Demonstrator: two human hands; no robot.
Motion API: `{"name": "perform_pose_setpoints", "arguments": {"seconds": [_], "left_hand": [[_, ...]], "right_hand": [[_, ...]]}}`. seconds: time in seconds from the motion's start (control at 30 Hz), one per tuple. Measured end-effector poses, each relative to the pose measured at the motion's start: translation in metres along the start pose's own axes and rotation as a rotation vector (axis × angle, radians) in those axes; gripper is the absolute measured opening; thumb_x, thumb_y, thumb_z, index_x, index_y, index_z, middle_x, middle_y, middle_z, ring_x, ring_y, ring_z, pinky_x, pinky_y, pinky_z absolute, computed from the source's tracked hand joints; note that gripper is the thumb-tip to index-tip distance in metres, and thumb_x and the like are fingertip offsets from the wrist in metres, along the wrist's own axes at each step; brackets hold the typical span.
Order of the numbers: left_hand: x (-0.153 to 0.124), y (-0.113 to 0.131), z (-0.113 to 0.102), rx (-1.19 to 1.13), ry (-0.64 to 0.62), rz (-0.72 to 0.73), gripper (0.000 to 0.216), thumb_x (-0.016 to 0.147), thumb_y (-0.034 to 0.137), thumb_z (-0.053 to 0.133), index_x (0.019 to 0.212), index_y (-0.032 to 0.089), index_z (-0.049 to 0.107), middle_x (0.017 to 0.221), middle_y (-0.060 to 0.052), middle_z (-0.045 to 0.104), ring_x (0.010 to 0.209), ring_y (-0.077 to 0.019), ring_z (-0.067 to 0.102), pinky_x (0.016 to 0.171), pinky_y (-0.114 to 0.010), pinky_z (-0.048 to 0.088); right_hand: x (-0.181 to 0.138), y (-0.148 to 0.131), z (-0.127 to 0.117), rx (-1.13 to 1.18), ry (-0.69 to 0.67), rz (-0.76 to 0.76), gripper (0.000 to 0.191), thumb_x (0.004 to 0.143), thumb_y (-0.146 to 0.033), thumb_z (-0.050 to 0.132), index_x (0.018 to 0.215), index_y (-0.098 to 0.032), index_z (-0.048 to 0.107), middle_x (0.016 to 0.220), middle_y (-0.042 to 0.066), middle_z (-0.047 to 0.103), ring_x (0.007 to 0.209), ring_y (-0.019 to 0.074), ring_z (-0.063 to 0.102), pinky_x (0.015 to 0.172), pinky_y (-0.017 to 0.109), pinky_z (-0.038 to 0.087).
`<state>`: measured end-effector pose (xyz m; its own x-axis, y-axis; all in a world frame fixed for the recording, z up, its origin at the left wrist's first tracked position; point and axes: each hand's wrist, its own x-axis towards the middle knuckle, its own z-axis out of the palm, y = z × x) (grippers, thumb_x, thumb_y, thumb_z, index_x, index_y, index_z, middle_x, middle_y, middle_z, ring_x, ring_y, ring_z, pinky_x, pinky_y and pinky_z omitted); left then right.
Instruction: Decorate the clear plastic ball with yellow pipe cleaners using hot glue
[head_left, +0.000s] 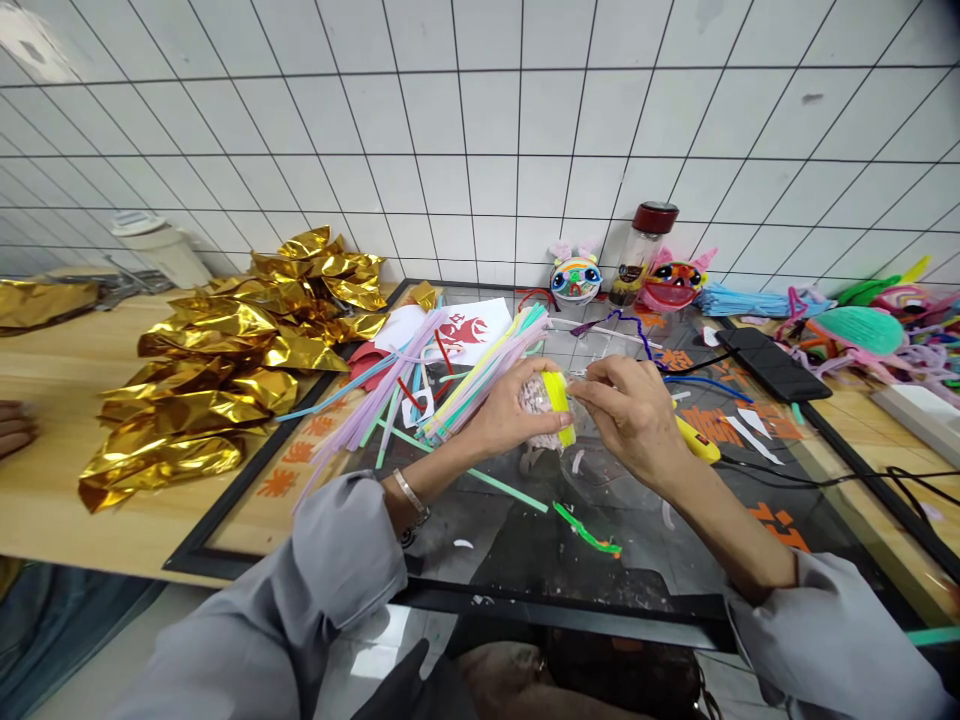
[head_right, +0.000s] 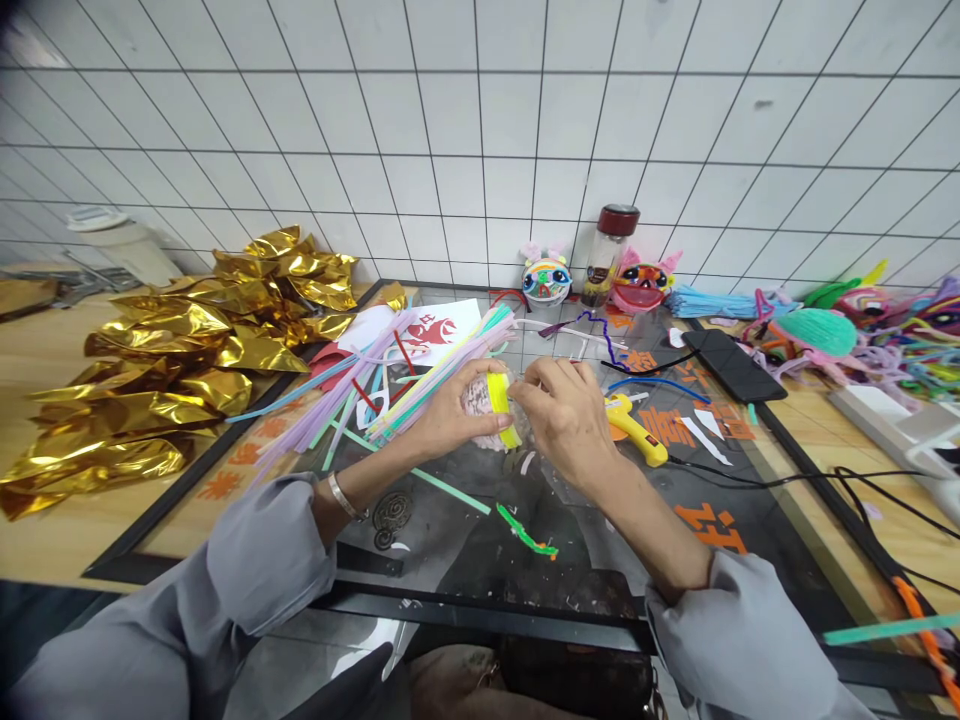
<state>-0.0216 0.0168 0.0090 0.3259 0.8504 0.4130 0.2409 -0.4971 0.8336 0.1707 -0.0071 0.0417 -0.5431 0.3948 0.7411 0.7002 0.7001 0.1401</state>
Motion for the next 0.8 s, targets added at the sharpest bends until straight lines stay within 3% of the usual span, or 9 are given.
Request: {"name": "perform_pose_setpoints", "arguments": {"seconds": [0.17, 0.33, 0.8], "left_hand": [[-0.0008, 0.0006, 0.0006, 0.028, 0.006, 0.01, 0.049, 0.068, 0.028, 0.079, 0.112, 0.018, 0.058, 0.117, -0.007, 0.063, 0.116, -0.0252, 0.057, 0.104, -0.039, 0.045], [-0.0009, -0.0026, 0.0016, 0.048, 0.036, 0.114, 0.051, 0.068, 0.028, 0.08, 0.112, 0.018, 0.057, 0.125, -0.011, 0.06, 0.124, -0.0272, 0.054, 0.11, -0.045, 0.04], [-0.0019, -0.0087, -0.0006, 0.101, 0.03, 0.278, 0.042, 0.077, 0.035, 0.074, 0.112, 0.02, 0.057, 0.121, -0.011, 0.061, 0.12, -0.0258, 0.057, 0.108, -0.046, 0.043]], "right_hand": [[-0.0013, 0.0012, 0.0006, -0.004, -0.037, 0.011, 0.018, 0.093, -0.013, 0.051, 0.091, -0.02, 0.067, 0.087, 0.005, 0.061, 0.081, 0.0175, 0.052, 0.069, 0.032, 0.031], [-0.002, -0.0006, 0.0007, 0.032, -0.056, 0.025, 0.019, 0.093, -0.013, 0.05, 0.092, -0.02, 0.068, 0.088, 0.006, 0.061, 0.082, 0.0184, 0.052, 0.07, 0.033, 0.032], [-0.0018, -0.0019, 0.0006, 0.008, -0.016, -0.003, 0.019, 0.093, -0.012, 0.048, 0.095, -0.018, 0.067, 0.087, 0.007, 0.062, 0.079, 0.0185, 0.05, 0.069, 0.032, 0.031]]}}
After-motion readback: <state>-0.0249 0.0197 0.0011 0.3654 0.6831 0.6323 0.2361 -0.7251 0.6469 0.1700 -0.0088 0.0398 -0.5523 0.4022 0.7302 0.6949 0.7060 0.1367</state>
